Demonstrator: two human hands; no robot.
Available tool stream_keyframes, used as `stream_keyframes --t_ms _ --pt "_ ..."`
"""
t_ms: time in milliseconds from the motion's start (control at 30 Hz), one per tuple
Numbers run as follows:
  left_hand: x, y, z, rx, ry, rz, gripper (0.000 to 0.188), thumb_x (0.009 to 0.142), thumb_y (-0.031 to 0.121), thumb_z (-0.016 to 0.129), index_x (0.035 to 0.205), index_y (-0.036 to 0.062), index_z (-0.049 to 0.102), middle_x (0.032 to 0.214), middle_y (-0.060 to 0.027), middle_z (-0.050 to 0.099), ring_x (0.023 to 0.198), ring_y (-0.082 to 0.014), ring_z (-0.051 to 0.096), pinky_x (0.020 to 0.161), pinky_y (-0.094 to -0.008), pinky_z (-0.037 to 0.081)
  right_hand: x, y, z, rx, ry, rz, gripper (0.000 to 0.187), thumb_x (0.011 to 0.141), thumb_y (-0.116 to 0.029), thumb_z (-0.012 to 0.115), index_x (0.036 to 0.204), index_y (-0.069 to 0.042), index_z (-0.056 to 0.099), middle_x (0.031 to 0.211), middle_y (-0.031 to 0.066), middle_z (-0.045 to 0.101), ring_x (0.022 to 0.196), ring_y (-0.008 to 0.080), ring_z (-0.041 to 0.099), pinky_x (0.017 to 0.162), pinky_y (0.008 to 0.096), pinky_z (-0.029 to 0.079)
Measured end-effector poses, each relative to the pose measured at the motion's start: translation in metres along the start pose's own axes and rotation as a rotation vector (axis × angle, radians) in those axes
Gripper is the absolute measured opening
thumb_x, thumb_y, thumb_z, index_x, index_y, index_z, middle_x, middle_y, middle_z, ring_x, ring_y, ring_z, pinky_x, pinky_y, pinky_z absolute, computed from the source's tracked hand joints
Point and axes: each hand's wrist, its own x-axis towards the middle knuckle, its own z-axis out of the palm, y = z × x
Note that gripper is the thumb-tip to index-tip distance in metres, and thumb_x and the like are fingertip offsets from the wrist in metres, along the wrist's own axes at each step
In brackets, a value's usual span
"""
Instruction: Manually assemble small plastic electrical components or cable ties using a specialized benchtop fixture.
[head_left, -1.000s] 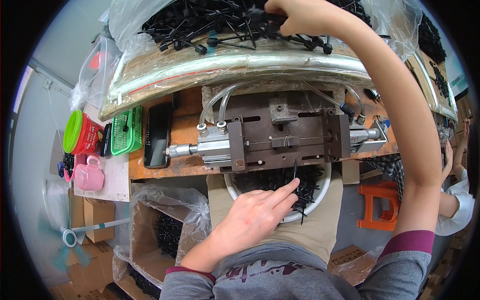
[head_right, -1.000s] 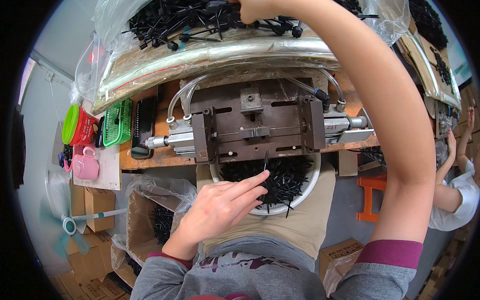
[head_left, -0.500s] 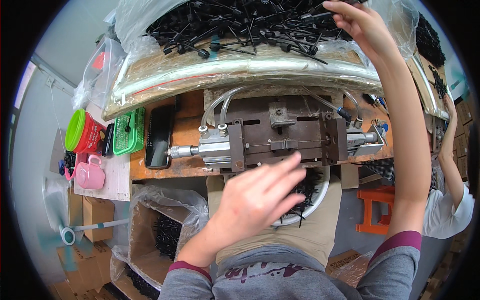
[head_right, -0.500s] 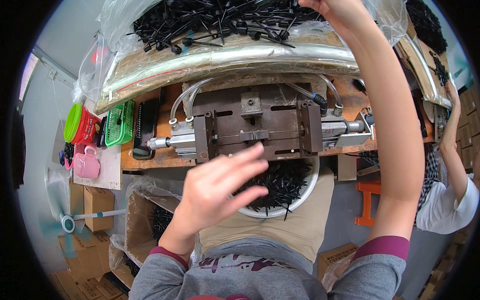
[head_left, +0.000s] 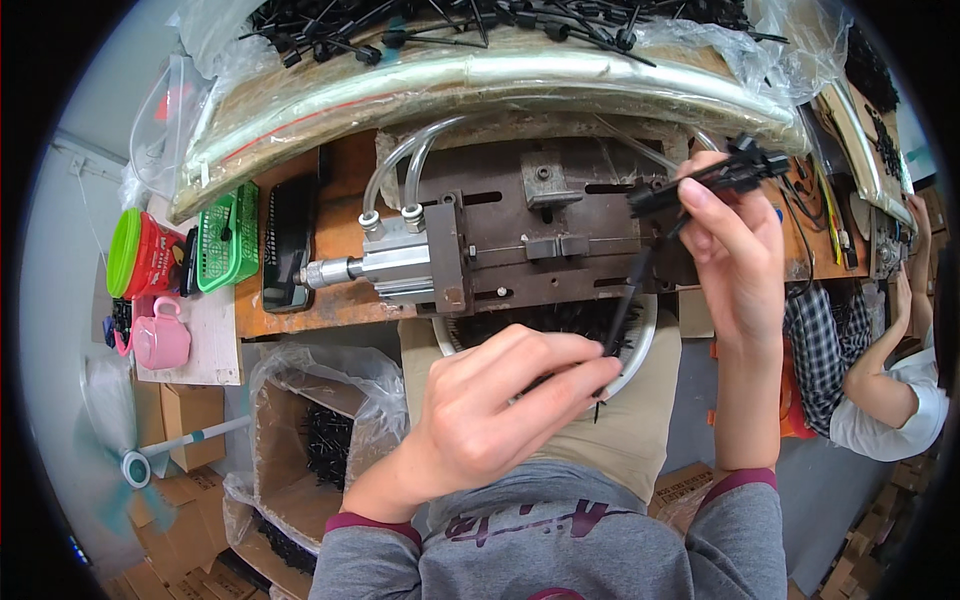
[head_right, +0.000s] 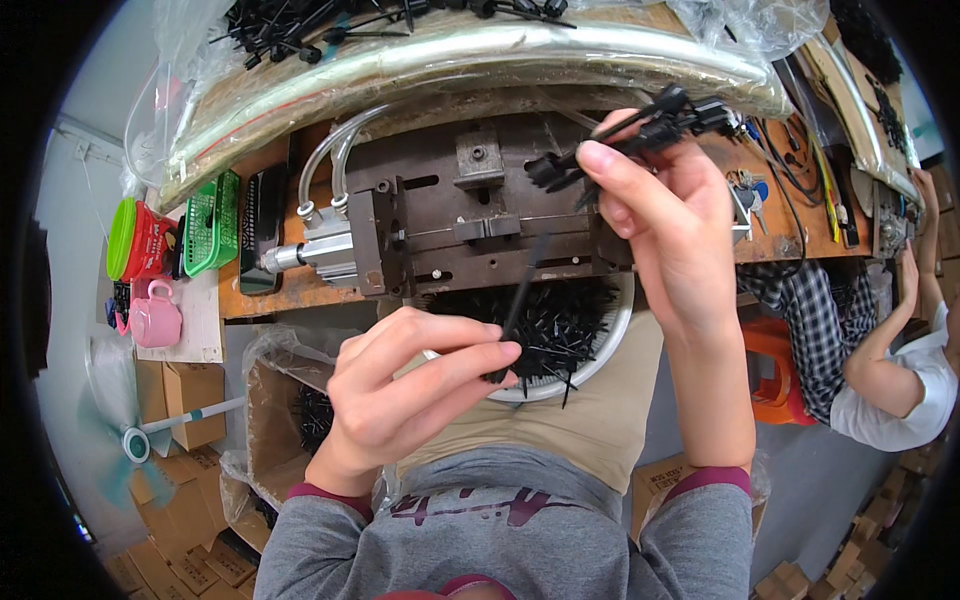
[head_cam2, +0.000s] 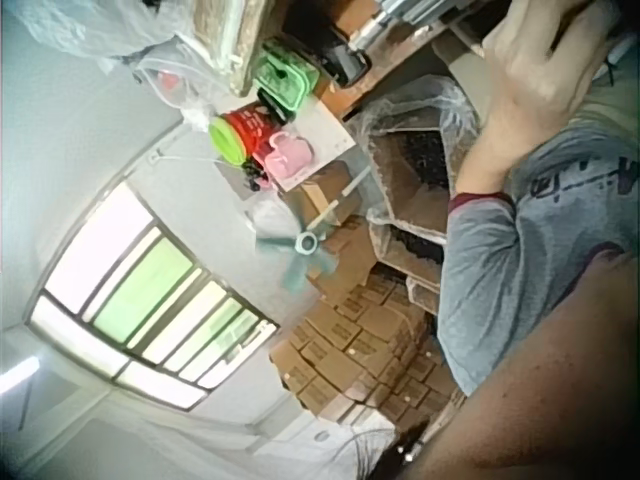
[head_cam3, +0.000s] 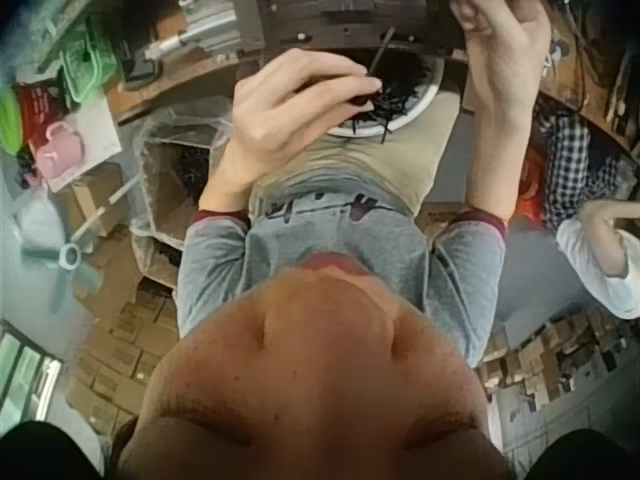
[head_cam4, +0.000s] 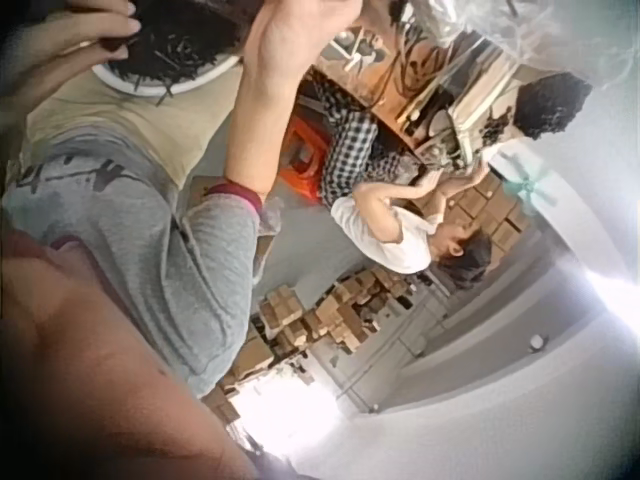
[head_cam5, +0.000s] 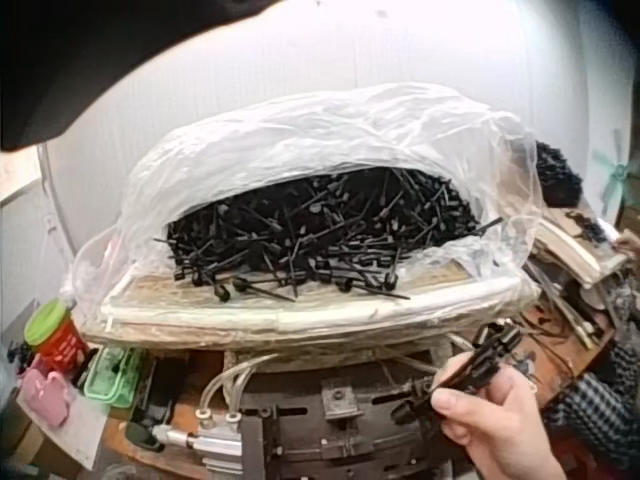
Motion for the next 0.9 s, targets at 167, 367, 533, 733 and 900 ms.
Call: stream_keyframes --t_ms 167,367,533,733,900 --pt "-0.013 -0.023 0.035 0.346 0.118 -0.071 0.032 0.065 0.005 0.082 0.095 0.0030 0.073 0.117 -0.0120 0.072 0.087 -0.0246 0.069 0.072 -0.0334 0.056 -0.021 0.002 -0.002 -0.019 0.016 0.037 0.020 0.090 -0.008 0.069 0.108 -0.001 0.062 0.094 0.0032 0.064 0.065 0.0037 0.047 0.057 0.0196 0.036" --pt "-0.007 -0.030 0.045 0.533 0.064 -0.088 0.028 0.067 0.008 0.081 0.094 0.0039 0.072 0.121 -0.0103 0.071 0.076 -0.0186 0.069 0.068 -0.0300 0.053 -0.038 0.005 -0.010 0.005 -0.058 0.103 0.020 0.089 -0.008 0.067 0.106 -0.002 0.059 0.101 0.0089 0.066 0.063 0.0021 0.047 0.055 0.0161 0.037" --pt "-0.003 -0.033 0.043 0.543 0.030 -0.103 0.029 0.068 0.009 0.081 0.095 0.0045 0.073 0.121 -0.0095 0.072 0.070 -0.0182 0.068 0.064 -0.0288 0.052 -0.047 0.005 -0.004 -0.042 -0.006 0.173 0.019 0.092 -0.010 0.068 0.106 0.002 0.063 0.092 0.0107 0.069 0.062 0.0048 0.056 0.048 0.0177 0.041" --pt "-0.001 -0.032 0.036 0.445 0.034 -0.099 0.033 0.068 0.010 0.084 0.099 0.0045 0.074 0.115 -0.0104 0.073 0.075 -0.0179 0.070 0.064 -0.0278 0.053 -0.052 0.007 0.005 -0.063 -0.035 0.233 0.016 0.094 -0.010 0.067 0.101 0.003 0.064 0.089 0.0113 0.070 0.058 0.0077 0.059 0.049 0.0201 0.046" --pt "-0.006 -0.014 0.023 0.100 0.047 0.013 0.040 0.068 0.005 0.086 0.107 0.0033 0.075 0.107 -0.0136 0.074 0.090 -0.0223 0.074 0.068 -0.0294 0.059 -0.058 0.014 0.010 -0.022 -0.114 0.393 0.016 0.095 -0.010 0.068 0.104 0.002 0.063 0.088 0.0093 0.071 0.057 0.0078 0.060 0.049 0.0202 0.047"
